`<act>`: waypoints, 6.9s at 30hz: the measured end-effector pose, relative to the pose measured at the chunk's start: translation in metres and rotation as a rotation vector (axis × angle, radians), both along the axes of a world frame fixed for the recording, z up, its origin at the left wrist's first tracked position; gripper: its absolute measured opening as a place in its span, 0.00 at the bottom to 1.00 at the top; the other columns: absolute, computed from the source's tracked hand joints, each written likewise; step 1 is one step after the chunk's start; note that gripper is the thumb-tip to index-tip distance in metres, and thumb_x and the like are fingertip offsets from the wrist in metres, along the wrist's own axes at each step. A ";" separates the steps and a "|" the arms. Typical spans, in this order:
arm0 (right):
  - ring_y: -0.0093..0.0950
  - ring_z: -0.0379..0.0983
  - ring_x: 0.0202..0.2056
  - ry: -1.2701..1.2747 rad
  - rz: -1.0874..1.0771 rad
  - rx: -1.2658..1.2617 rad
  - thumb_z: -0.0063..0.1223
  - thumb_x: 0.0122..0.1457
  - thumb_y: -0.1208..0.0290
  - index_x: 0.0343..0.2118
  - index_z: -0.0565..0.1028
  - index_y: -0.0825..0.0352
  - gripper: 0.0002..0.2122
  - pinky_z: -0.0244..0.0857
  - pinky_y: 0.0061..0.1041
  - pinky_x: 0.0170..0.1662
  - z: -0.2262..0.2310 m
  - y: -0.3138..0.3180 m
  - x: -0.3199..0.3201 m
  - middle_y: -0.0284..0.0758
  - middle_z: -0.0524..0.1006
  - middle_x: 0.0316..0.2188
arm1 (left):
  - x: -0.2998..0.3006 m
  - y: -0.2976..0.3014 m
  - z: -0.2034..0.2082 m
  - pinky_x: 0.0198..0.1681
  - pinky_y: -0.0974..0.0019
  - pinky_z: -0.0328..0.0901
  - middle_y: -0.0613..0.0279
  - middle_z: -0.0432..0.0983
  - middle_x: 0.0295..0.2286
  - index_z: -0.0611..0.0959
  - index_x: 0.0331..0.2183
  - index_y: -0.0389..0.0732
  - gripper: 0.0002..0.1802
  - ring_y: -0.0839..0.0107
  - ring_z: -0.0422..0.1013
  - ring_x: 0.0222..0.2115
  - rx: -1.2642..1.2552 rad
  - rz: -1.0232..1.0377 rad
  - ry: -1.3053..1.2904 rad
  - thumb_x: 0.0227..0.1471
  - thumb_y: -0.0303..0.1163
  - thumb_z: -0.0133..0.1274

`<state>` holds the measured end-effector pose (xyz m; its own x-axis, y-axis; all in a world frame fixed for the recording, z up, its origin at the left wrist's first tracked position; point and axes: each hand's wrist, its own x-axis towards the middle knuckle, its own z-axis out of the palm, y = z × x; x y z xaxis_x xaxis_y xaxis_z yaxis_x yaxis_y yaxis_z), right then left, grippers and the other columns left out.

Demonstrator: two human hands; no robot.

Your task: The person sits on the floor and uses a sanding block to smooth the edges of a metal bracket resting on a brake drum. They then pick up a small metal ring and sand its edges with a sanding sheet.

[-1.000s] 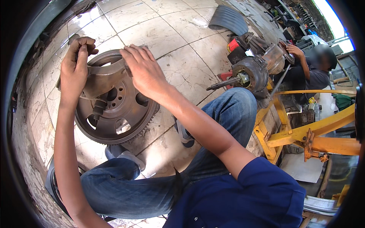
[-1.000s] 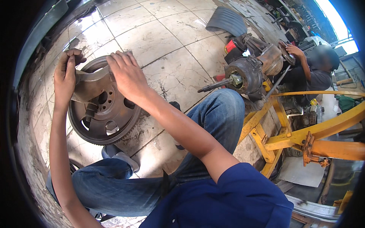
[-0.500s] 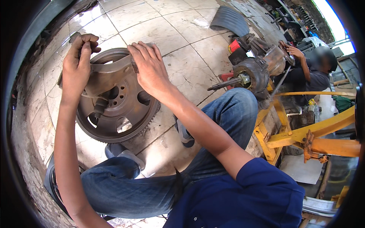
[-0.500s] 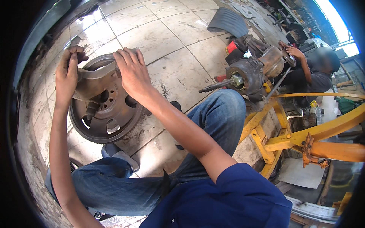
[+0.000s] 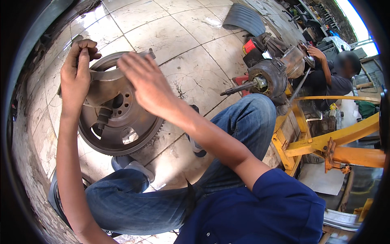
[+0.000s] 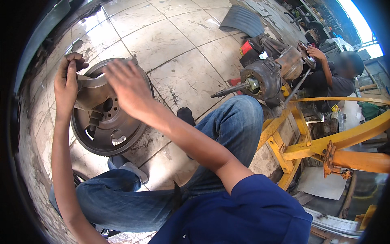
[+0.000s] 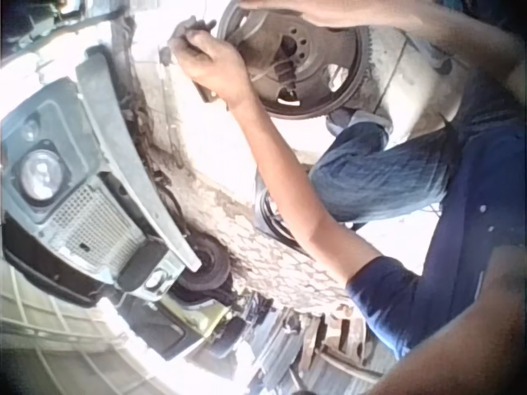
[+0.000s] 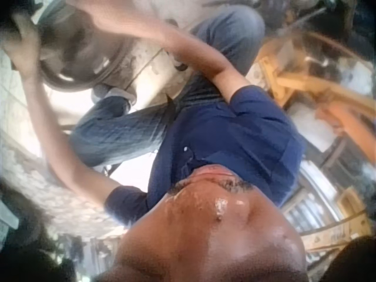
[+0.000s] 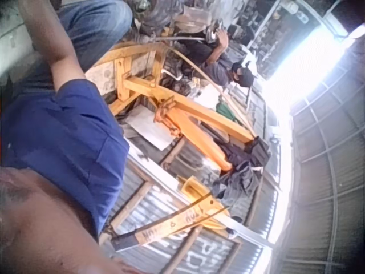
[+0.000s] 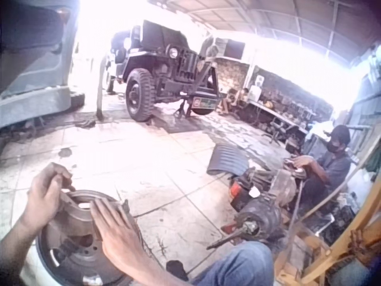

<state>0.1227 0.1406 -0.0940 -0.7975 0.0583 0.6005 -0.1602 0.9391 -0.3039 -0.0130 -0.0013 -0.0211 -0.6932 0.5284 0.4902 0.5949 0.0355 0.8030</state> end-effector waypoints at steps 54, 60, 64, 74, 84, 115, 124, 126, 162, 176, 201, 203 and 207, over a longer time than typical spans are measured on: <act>0.35 0.57 0.62 -0.056 -0.074 -0.067 0.52 0.48 0.87 0.58 0.64 0.68 0.30 0.44 0.42 0.67 0.006 0.022 0.009 0.39 0.67 0.56 | 0.023 0.003 0.004 0.29 0.73 0.64 0.66 0.75 0.22 0.80 0.35 0.36 0.15 0.83 0.65 0.23 -0.011 0.181 -0.084 0.58 0.39 0.54; 0.37 0.57 0.63 -0.112 -0.151 -0.050 0.51 0.50 0.86 0.59 0.63 0.70 0.29 0.41 0.44 0.68 0.009 0.013 0.006 0.42 0.66 0.58 | 0.029 0.003 0.011 0.28 0.72 0.64 0.66 0.74 0.20 0.80 0.35 0.36 0.14 0.81 0.66 0.21 -0.051 0.159 -0.114 0.59 0.38 0.53; 0.39 0.57 0.62 -0.075 -0.030 0.020 0.47 0.51 0.86 0.56 0.65 0.75 0.26 0.42 0.46 0.67 0.014 -0.018 -0.003 0.47 0.66 0.57 | 0.025 0.004 0.010 0.28 0.72 0.64 0.66 0.74 0.19 0.80 0.36 0.37 0.12 0.80 0.68 0.20 -0.047 0.143 -0.124 0.60 0.36 0.51; 0.39 0.59 0.60 0.018 0.055 -0.073 0.49 0.48 0.83 0.55 0.65 0.73 0.26 0.46 0.46 0.65 0.025 -0.035 -0.002 0.44 0.67 0.54 | 0.022 0.001 0.012 0.32 0.73 0.66 0.64 0.76 0.20 0.79 0.36 0.34 0.13 0.79 0.72 0.24 -0.012 0.081 -0.151 0.60 0.35 0.49; 0.36 0.59 0.60 -0.019 -0.064 -0.041 0.57 0.43 0.86 0.57 0.64 0.69 0.33 0.45 0.42 0.66 0.011 0.001 0.003 0.39 0.67 0.55 | 0.027 0.000 0.017 0.32 0.72 0.66 0.64 0.75 0.19 0.80 0.37 0.36 0.14 0.78 0.72 0.24 -0.080 0.064 -0.115 0.61 0.38 0.48; 0.35 0.58 0.60 0.003 -0.097 -0.053 0.61 0.43 0.84 0.56 0.65 0.68 0.33 0.45 0.41 0.67 0.003 0.007 0.002 0.38 0.66 0.54 | 0.025 -0.012 0.019 0.43 0.70 0.67 0.62 0.78 0.32 0.79 0.46 0.38 0.18 0.76 0.73 0.35 -0.111 -0.017 -0.109 0.59 0.40 0.53; 0.35 0.58 0.60 0.007 -0.082 -0.073 0.62 0.42 0.84 0.56 0.65 0.68 0.34 0.46 0.42 0.66 0.003 0.008 0.000 0.38 0.66 0.54 | 0.006 -0.014 0.038 0.57 0.66 0.59 0.60 0.69 0.52 0.70 0.55 0.40 0.23 0.72 0.66 0.49 0.146 0.060 0.127 0.58 0.20 0.41; 0.35 0.58 0.60 0.005 -0.078 -0.079 0.62 0.42 0.84 0.56 0.65 0.68 0.33 0.46 0.42 0.66 0.004 0.007 0.001 0.38 0.66 0.54 | 0.008 -0.014 0.043 0.57 0.66 0.59 0.61 0.69 0.53 0.70 0.55 0.40 0.25 0.73 0.66 0.49 0.142 0.076 0.144 0.56 0.18 0.40; 0.40 0.58 0.59 -0.124 0.019 -0.081 0.54 0.52 0.79 0.57 0.65 0.68 0.26 0.46 0.45 0.65 0.023 0.011 0.008 0.41 0.65 0.57 | 0.023 0.003 0.042 0.40 0.59 0.72 0.61 0.69 0.50 0.80 0.45 0.48 0.26 0.58 0.74 0.42 -0.178 0.000 0.644 0.49 0.11 0.44; 0.28 0.73 0.26 -0.041 0.173 -0.745 0.46 0.61 0.75 0.42 0.75 0.69 0.09 0.66 0.29 0.31 0.067 -0.012 -0.007 0.39 0.77 0.26 | 0.040 0.011 0.045 0.39 0.59 0.73 0.62 0.70 0.51 0.79 0.46 0.46 0.31 0.57 0.75 0.40 -0.290 -0.069 0.619 0.39 0.10 0.41; 0.48 0.77 0.33 -0.095 0.102 -0.637 0.57 0.48 0.76 0.29 0.78 0.75 0.08 0.71 0.40 0.38 0.066 -0.003 -0.031 0.52 0.78 0.27 | 0.044 0.008 0.045 0.36 0.62 0.74 0.64 0.71 0.50 0.77 0.49 0.49 0.27 0.61 0.77 0.37 -0.444 -0.039 0.809 0.43 0.24 0.48; 0.48 0.77 0.33 -0.103 0.088 -0.601 0.56 0.48 0.76 0.29 0.78 0.74 0.07 0.71 0.40 0.38 0.067 -0.004 -0.032 0.52 0.78 0.27 | 0.044 0.008 0.045 0.36 0.62 0.74 0.65 0.71 0.50 0.77 0.49 0.49 0.28 0.61 0.77 0.37 -0.443 -0.031 0.817 0.42 0.24 0.48; 0.48 0.77 0.33 -0.067 0.093 -0.565 0.56 0.47 0.76 0.27 0.78 0.73 0.06 0.71 0.41 0.39 0.065 -0.004 -0.033 0.51 0.78 0.26 | 0.042 0.011 0.042 0.35 0.62 0.74 0.64 0.71 0.51 0.77 0.50 0.49 0.29 0.63 0.77 0.37 -0.443 -0.012 0.837 0.42 0.25 0.47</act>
